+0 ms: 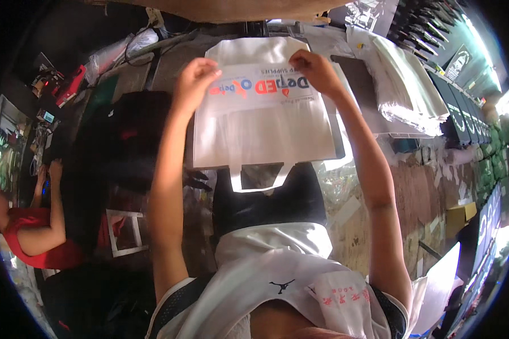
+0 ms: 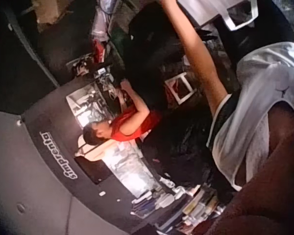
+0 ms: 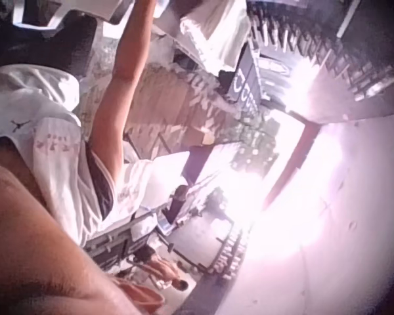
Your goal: The person places white tote bags onto a screen printing press, applies a printed design using a manual screen press, and then removes and stacks the bags.
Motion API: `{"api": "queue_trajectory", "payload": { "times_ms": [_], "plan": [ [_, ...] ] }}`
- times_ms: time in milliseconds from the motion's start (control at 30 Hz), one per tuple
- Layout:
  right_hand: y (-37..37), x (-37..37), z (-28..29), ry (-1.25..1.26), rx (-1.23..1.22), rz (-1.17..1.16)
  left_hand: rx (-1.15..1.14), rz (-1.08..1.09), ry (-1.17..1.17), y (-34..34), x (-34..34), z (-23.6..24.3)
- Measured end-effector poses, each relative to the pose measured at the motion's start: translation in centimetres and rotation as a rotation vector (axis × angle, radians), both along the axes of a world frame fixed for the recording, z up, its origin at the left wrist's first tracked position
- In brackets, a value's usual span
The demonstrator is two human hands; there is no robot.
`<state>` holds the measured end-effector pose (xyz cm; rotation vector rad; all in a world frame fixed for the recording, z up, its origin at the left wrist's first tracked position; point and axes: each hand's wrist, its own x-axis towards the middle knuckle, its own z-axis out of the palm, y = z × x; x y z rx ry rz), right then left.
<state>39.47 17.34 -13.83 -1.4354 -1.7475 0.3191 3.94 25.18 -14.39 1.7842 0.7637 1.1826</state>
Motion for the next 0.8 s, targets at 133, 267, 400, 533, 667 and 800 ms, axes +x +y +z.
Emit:
{"api": "queue_trajectory", "payload": {
  "times_ms": [133,267,400,533,667,800],
  "plan": [
    [0.8,-1.9,-1.2,-0.077,-0.155,-0.116,0.031,0.109,0.260,3.1,1.1,-3.6],
    [0.4,0.0,-1.9,-0.206,0.018,-0.189,0.134,0.147,0.402,3.7,3.6,-2.6],
    [-0.1,-0.9,-0.2,-0.140,0.150,-0.167,0.559,0.361,0.407,4.7,1.4,-4.7],
    [-9.9,-1.2,8.5,0.056,0.157,-0.179,0.537,0.352,0.572,-2.3,2.3,-2.7],
    [-19.2,-2.2,18.5,0.213,0.225,-0.194,0.666,0.131,0.764,-8.7,3.3,-1.8],
    [-18.9,-0.5,27.3,-0.009,0.389,-0.248,0.618,0.023,0.900,-8.9,3.6,-4.3]
  ]
}}
